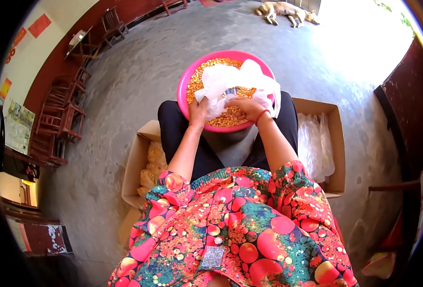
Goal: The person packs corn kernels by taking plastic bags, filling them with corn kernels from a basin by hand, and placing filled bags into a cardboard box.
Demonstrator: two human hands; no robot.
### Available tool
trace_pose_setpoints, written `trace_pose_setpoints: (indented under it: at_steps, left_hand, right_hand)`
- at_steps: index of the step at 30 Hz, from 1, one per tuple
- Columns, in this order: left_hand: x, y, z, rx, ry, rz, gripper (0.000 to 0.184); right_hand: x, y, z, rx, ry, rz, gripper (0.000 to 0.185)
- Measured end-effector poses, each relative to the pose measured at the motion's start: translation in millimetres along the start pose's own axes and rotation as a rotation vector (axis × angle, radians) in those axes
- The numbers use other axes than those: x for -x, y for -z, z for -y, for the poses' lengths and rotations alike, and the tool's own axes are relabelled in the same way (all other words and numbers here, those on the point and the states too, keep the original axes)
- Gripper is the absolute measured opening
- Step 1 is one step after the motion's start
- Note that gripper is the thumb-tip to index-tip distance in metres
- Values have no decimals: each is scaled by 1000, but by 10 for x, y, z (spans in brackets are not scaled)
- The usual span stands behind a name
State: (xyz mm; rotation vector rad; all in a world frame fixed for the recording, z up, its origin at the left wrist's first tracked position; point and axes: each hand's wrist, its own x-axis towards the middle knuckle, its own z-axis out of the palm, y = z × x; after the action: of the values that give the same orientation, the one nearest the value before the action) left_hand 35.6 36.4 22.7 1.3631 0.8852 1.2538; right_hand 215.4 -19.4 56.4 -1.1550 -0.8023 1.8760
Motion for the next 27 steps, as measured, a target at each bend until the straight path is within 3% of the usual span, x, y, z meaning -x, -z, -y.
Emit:
trace_pose_setpoints:
  at_steps: [2,4,8,13,20,21,22,26,27]
  left_hand:
    - [14,16,-29,-38,-19,-20,25]
    - [-18,22,-20,43,60,-73,24]
    - [-9,14,-98,150,91,-196,24]
    - [40,-34,-187,63,63,-58,22]
    - [62,-34,-192,17,70,43,24]
    - [66,-32,-192,36,74,68,27]
    - [59,-8,-186,37,73,64,27]
    - [68,9,-135,-84,44,51,49]
    - [68,-4,-116,-75,9,25,57]
  right_hand:
    - [-52,104,-44,-23,-4,27,21]
    - [-35,112,-20,-267,23,123,17]
    - [-8,129,-36,-325,114,74,15]
    - [-110,194,-36,-416,116,-178,12]
    - [-610,612,-51,-424,240,-294,10]
    - [-748,717,-118,135,504,-331,11]
    - [-616,496,-12,287,536,-392,13]
    - [-49,-260,237,265,422,-518,22]
    - [-59,-207,206,296,418,-350,26]
